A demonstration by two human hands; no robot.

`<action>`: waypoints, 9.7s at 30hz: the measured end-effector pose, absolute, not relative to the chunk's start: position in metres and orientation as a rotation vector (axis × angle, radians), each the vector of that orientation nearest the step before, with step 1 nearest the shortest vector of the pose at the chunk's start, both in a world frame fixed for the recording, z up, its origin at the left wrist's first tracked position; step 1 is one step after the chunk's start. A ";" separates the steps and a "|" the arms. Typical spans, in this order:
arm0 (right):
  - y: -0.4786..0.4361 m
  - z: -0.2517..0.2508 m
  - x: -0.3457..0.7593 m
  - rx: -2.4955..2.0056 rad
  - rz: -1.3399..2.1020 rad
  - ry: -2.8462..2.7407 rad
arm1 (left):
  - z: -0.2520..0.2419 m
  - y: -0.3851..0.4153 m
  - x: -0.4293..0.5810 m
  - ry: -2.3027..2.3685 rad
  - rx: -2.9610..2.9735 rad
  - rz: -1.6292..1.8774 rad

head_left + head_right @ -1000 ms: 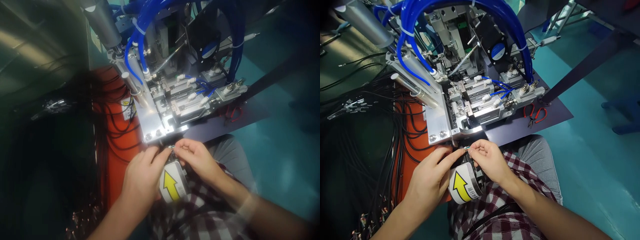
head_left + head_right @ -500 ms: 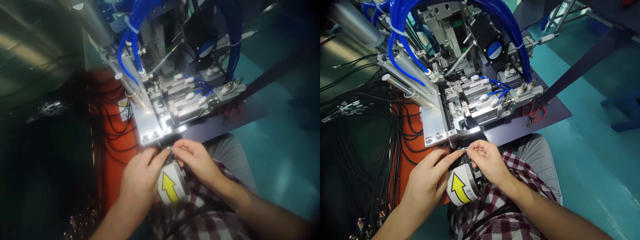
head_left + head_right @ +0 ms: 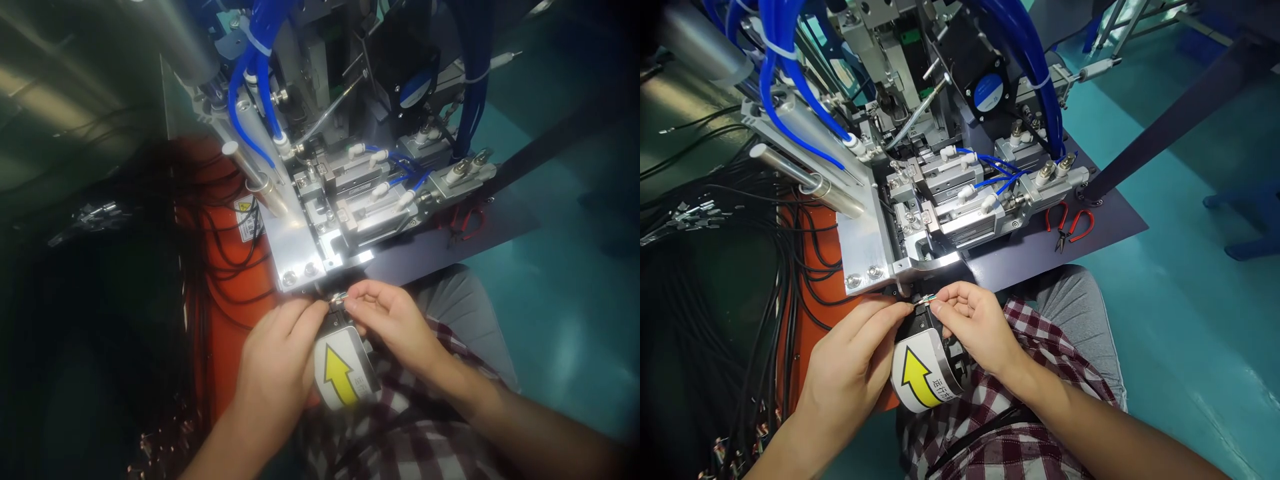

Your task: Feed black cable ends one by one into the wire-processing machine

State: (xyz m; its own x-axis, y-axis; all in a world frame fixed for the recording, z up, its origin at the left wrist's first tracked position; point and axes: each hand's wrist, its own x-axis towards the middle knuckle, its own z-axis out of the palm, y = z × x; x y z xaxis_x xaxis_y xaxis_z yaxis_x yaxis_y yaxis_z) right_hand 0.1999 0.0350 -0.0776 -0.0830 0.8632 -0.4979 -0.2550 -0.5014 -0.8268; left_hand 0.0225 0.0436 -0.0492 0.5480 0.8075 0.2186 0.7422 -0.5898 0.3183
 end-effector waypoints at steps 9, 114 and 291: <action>0.032 -0.076 0.191 -1.384 1.697 -0.749 | -0.051 0.043 0.019 1.301 2.606 0.537; 0.035 -0.071 0.186 -1.577 1.352 -1.129 | -0.053 0.046 0.019 1.198 2.481 0.706; 0.044 -0.079 0.190 -1.475 1.570 -0.904 | -0.078 -0.002 -0.034 1.619 2.848 0.640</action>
